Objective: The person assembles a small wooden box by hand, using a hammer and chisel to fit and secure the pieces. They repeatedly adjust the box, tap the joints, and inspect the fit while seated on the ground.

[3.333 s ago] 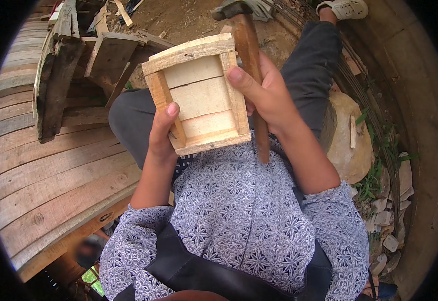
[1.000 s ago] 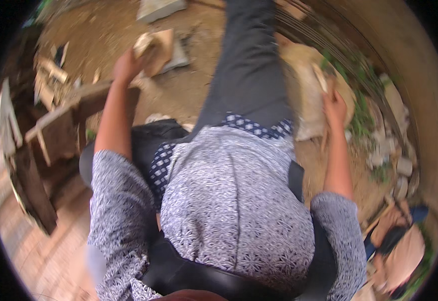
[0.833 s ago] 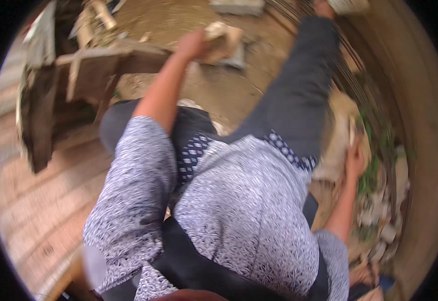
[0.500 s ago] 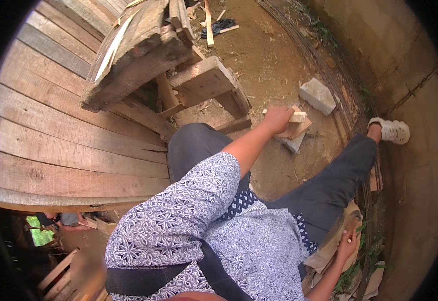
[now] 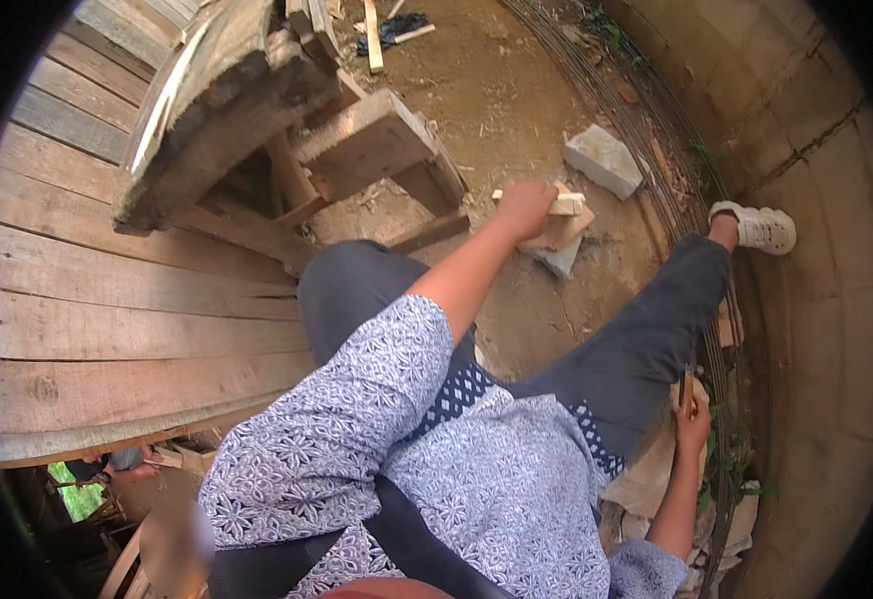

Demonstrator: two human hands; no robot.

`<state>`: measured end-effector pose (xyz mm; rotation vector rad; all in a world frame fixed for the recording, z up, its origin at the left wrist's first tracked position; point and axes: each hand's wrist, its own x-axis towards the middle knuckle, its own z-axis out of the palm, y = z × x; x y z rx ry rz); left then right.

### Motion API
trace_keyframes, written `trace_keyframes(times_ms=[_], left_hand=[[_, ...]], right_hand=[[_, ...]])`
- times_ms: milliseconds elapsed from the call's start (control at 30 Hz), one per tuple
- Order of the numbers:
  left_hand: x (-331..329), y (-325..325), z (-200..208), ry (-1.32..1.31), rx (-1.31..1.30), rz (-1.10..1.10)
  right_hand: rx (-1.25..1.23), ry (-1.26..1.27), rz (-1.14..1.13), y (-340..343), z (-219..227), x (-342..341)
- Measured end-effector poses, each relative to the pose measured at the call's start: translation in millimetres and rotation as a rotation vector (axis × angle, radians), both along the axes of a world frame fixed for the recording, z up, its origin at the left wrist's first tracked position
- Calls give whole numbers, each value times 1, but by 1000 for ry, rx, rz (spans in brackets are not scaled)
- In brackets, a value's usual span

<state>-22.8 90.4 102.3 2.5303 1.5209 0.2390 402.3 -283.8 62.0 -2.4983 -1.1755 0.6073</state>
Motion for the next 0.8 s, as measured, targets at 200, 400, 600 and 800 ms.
trace_keyframes(times_ms=[200, 400, 600, 800], left_hand=[[-2, 3, 2, 55, 57, 0], [-3, -4, 1, 174, -121, 49], [0, -41, -28, 57, 36, 17], [5, -49, -40, 23, 117, 29]], right_hand=[[-175, 139, -93, -12, 22, -3], [-209, 432, -18, -36, 16, 10], [-324, 634, -73, -33, 38, 22], [-357, 655, -155, -33, 87, 16]])
